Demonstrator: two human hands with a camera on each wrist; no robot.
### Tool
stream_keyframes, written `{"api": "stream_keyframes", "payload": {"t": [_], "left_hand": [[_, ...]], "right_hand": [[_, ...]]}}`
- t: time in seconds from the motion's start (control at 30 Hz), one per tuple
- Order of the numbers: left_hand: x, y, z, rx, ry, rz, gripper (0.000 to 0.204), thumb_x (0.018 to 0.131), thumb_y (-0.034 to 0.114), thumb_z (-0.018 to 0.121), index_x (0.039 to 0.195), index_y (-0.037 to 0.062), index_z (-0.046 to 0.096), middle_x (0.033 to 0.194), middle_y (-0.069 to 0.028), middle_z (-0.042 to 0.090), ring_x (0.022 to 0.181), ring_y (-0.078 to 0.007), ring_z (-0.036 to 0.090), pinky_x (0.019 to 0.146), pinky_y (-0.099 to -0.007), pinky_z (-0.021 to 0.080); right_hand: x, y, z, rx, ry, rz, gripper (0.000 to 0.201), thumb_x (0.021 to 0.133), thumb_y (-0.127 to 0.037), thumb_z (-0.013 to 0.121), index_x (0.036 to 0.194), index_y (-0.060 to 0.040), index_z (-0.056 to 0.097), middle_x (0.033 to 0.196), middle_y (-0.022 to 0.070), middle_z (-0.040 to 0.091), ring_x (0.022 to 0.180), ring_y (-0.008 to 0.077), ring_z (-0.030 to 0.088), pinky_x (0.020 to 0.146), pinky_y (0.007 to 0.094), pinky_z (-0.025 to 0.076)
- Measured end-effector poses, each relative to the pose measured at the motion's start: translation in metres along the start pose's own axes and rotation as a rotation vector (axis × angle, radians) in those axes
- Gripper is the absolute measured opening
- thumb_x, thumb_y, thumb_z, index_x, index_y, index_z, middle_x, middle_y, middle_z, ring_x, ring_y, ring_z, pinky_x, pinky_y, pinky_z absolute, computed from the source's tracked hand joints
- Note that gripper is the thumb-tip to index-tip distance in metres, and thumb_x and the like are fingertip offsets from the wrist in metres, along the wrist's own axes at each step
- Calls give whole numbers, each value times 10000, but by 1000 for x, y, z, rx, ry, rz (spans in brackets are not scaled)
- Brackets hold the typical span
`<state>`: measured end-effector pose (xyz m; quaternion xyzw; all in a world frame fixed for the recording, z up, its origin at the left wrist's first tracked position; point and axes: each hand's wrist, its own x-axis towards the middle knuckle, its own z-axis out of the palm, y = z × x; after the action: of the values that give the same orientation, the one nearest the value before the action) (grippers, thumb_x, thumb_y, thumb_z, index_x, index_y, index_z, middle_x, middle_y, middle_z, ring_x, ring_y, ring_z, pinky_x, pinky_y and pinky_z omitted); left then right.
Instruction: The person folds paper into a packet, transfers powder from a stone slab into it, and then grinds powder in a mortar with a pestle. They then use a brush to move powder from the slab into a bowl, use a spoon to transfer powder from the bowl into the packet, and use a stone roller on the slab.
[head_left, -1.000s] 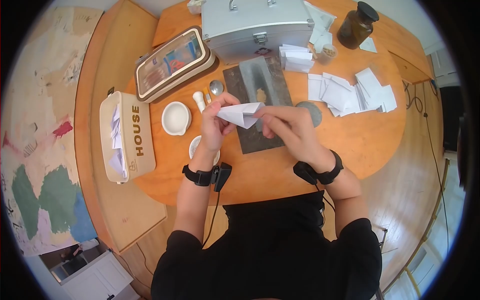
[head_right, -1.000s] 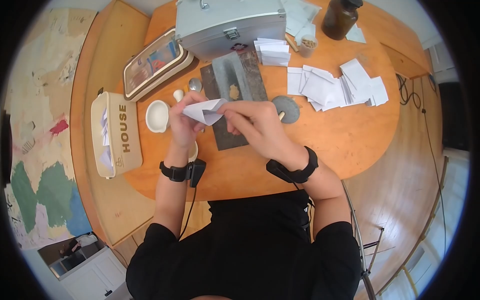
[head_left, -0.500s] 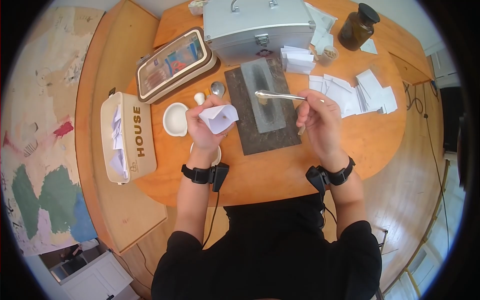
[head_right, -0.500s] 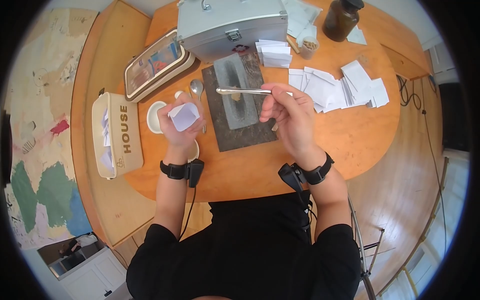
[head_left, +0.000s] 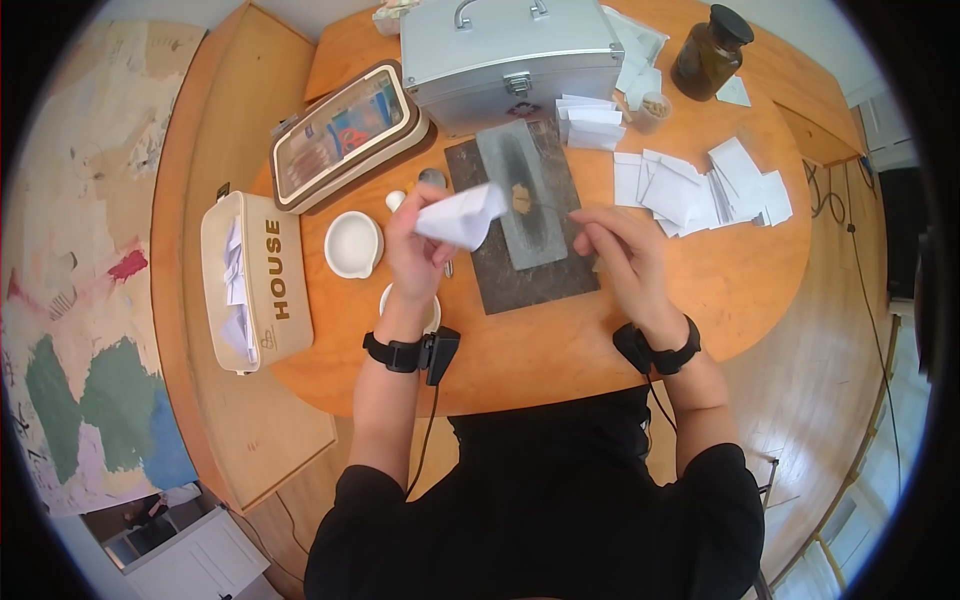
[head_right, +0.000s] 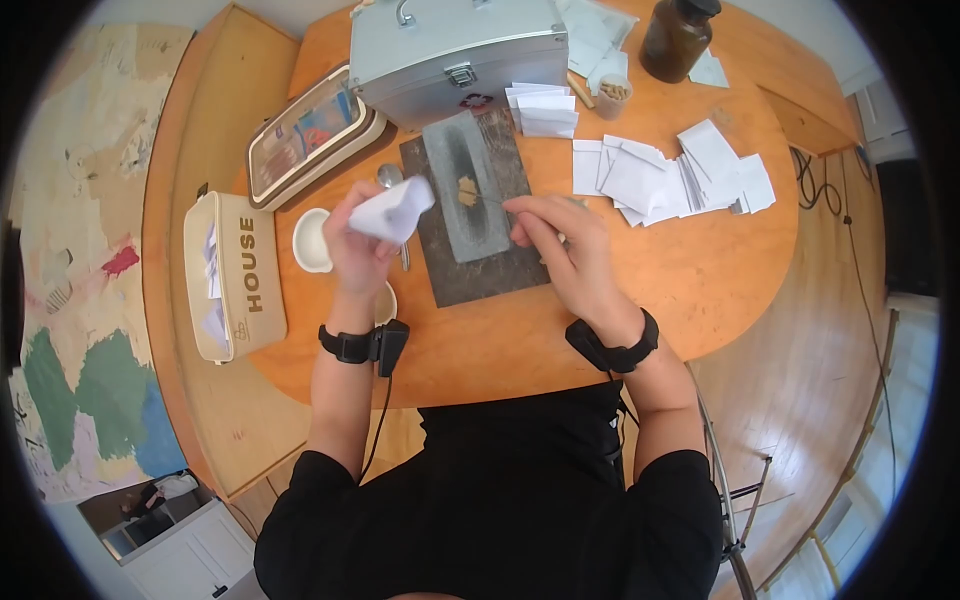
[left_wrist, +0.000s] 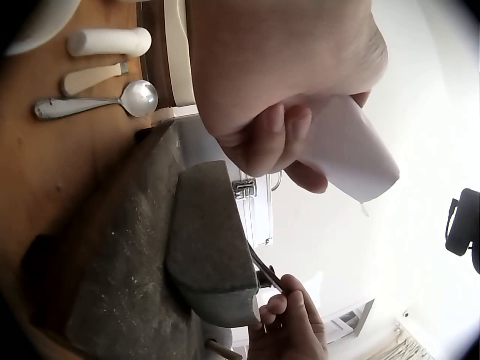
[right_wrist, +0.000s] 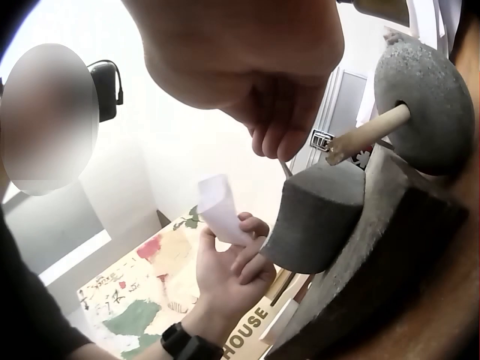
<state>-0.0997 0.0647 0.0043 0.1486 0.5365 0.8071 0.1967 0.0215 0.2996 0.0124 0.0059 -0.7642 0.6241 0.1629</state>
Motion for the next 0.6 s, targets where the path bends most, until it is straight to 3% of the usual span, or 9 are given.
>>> {"api": "stream_keyframes", "payload": {"t": [0.07,0.1,0.2,0.23,0.33,0.5,0.6], "left_hand": [[3,0,12,215,116,64,388,970,402,472,945,25,562,751,-10,567,481,-21,349,420,-186,257],[6,-2,15,200,144,120,251,926,268,641,973,30,576,754,22,557,496,-17,347,433,-185,263],[16,-1,36,591,152,290,264,850,217,740,966,31,592,767,24,572,530,-16,380,449,-185,290],[18,4,40,804,129,302,241,819,107,760,983,20,606,738,23,578,597,3,455,483,-166,309],[21,9,48,966,56,296,256,778,159,791,933,27,635,759,24,597,579,1,423,477,-175,299],[22,15,53,1001,123,290,310,708,199,825,898,28,649,785,-4,618,542,-41,409,460,-199,305],[21,15,54,1013,118,293,321,700,218,828,887,28,650,799,-19,628,528,-55,410,458,-203,316]], "right_hand": [[-4,-8,0,27,62,3,178,942,6,546,1055,7,684,779,75,640,719,153,609,639,270,468],[-6,-11,-1,39,96,5,175,938,10,548,1049,6,684,773,75,639,713,156,608,631,272,463],[-8,-12,-6,-20,26,-19,166,938,4,555,1046,8,681,757,66,634,709,154,606,620,276,456],[-9,-12,-6,-34,36,-28,163,937,2,559,1046,9,680,753,67,632,709,155,605,620,277,457],[-9,-13,-2,-44,74,-25,159,936,-1,567,1047,10,679,742,70,628,709,157,605,621,279,458],[-8,-12,0,-21,83,59,184,959,1,525,1071,16,670,778,54,624,728,119,587,646,253,449],[-8,-12,1,-34,96,-8,184,960,-2,527,1077,16,667,778,53,624,724,115,587,642,248,453]]}}
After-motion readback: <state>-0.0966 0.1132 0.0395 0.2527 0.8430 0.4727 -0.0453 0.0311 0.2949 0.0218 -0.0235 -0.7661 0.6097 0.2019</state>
